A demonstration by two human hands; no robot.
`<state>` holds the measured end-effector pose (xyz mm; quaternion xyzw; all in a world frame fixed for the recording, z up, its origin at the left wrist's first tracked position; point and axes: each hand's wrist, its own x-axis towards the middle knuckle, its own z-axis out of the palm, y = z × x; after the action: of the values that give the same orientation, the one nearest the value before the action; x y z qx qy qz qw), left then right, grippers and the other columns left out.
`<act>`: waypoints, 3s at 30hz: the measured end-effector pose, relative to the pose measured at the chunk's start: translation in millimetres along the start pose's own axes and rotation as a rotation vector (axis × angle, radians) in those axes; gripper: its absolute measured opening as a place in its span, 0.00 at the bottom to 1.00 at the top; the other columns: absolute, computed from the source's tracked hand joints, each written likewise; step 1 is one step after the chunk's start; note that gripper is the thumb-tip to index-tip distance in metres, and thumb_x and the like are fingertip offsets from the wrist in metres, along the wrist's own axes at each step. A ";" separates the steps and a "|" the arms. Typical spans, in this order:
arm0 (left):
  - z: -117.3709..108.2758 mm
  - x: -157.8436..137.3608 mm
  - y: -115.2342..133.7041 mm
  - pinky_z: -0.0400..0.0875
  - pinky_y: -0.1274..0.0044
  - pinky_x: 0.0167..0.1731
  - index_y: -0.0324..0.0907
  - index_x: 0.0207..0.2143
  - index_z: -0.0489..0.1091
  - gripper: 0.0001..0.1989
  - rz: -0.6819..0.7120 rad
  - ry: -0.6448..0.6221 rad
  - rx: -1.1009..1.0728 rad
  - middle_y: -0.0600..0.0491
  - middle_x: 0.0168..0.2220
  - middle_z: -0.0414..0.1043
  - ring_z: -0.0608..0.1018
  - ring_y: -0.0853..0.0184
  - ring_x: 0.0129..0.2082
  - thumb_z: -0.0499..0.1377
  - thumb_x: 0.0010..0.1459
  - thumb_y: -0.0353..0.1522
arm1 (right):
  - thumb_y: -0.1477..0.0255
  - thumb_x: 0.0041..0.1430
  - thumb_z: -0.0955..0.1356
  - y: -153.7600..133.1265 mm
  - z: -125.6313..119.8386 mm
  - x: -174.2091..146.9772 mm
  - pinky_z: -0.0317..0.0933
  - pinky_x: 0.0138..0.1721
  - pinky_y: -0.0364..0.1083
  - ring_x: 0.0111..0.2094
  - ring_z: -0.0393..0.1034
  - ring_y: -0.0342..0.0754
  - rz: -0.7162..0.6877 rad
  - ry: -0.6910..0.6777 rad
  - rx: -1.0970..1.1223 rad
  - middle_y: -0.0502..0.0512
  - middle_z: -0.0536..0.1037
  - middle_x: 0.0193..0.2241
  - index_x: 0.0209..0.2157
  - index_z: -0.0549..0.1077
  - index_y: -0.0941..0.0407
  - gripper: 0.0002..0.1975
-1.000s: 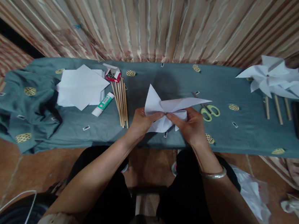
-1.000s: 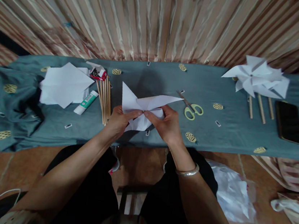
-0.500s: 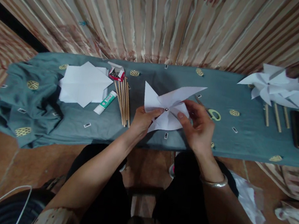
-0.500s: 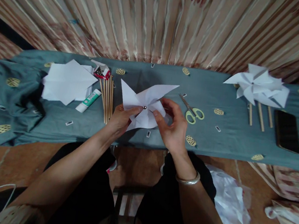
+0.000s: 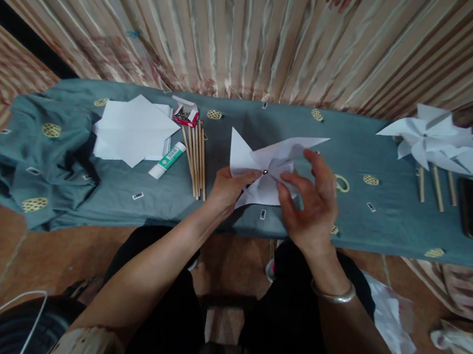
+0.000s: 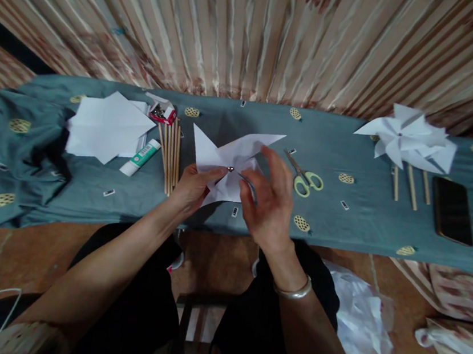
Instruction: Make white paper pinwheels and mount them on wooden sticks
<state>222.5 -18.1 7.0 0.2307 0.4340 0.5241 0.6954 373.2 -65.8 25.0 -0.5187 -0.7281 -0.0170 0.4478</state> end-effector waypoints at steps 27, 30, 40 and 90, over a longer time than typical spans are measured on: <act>2.9 -5.1 -2.0 0.69 0.78 0.30 0.38 0.25 0.78 0.12 0.030 -0.044 0.027 0.54 0.25 0.78 0.76 0.71 0.25 0.73 0.35 0.32 | 0.69 0.62 0.67 -1.5 24.6 1.1 0.53 0.63 0.66 0.66 0.54 0.59 0.014 -0.035 -0.030 0.55 0.66 0.61 0.37 0.73 0.51 0.03; 2.7 -4.1 -3.5 0.69 0.78 0.31 0.38 0.25 0.78 0.12 0.046 -0.031 0.037 0.54 0.25 0.78 0.76 0.71 0.25 0.74 0.35 0.32 | 0.68 0.62 0.67 -1.5 22.7 1.1 0.52 0.63 0.67 0.66 0.53 0.60 0.043 -0.038 -0.028 0.54 0.65 0.62 0.38 0.74 0.50 0.04; 3.8 -4.1 -2.8 0.71 0.76 0.33 0.39 0.26 0.78 0.12 0.021 -0.049 0.028 0.53 0.28 0.79 0.77 0.69 0.27 0.73 0.35 0.32 | 0.69 0.61 0.67 1.2 28.4 1.2 0.55 0.62 0.65 0.66 0.54 0.59 0.065 -0.033 -0.038 0.57 0.67 0.61 0.35 0.74 0.52 0.03; -0.6 -1.3 -7.7 0.70 0.77 0.30 0.39 0.28 0.78 0.11 0.093 -0.023 0.131 0.53 0.27 0.79 0.77 0.69 0.26 0.71 0.40 0.34 | 0.68 0.58 0.69 7.8 27.3 1.2 0.55 0.63 0.65 0.64 0.59 0.59 0.099 -0.070 0.040 0.52 0.69 0.60 0.36 0.74 0.50 0.03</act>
<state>226.0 -22.1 1.2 0.3015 0.4484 0.5236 0.6587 361.8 -47.9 6.1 -0.5452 -0.7171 0.0377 0.4326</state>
